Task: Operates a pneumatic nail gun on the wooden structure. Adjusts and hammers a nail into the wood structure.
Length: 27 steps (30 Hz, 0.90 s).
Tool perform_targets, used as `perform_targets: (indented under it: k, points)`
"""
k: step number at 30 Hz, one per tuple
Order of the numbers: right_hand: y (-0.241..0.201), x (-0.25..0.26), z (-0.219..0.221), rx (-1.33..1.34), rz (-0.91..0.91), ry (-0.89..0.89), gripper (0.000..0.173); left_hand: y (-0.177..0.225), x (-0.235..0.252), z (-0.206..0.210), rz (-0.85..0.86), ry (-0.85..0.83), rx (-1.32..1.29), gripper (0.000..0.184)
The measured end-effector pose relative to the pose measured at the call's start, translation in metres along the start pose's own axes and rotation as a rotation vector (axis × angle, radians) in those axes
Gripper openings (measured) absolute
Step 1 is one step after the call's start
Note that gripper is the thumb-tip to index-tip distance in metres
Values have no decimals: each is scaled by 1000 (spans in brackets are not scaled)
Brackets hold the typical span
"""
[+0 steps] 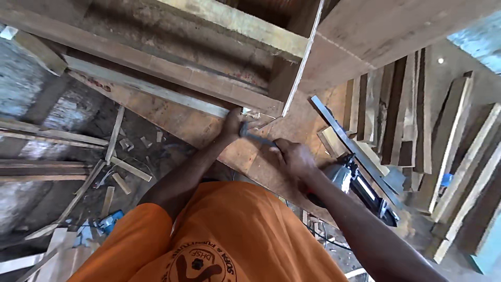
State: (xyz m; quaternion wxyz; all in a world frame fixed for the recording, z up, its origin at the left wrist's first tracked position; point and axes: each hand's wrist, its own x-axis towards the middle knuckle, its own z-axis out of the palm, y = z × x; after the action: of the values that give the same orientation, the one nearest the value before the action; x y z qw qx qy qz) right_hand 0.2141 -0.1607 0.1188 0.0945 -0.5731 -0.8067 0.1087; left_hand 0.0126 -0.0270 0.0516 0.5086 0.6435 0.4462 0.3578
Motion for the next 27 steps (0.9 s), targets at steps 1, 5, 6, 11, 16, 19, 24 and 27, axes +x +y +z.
perform_targets:
  k: [1,5,6,11,16,19,24,27]
  points:
    - [-3,0,-3,27,96,-52,46,-1,-1,-3,52,-29,31,48]
    - [14,-9,20,42,13,-17,51,6,10,-40,23,-362,-6,56]
    - [16,-12,25,43,-30,-22,51,4,10,-47,12,-412,-75,57]
    - [27,1,31,11,-107,-96,36,18,13,-59,-3,-380,-238,46]
    - [32,9,42,33,59,-143,30,21,12,-48,-56,-289,-267,40]
    - [38,10,45,-22,-41,-244,25,19,12,-49,-75,-295,-242,36]
    - [43,15,52,36,11,-193,24,20,13,-47,-75,-291,-304,37]
    - [48,20,43,0,-87,-233,21,22,14,-50,-93,-302,-255,38]
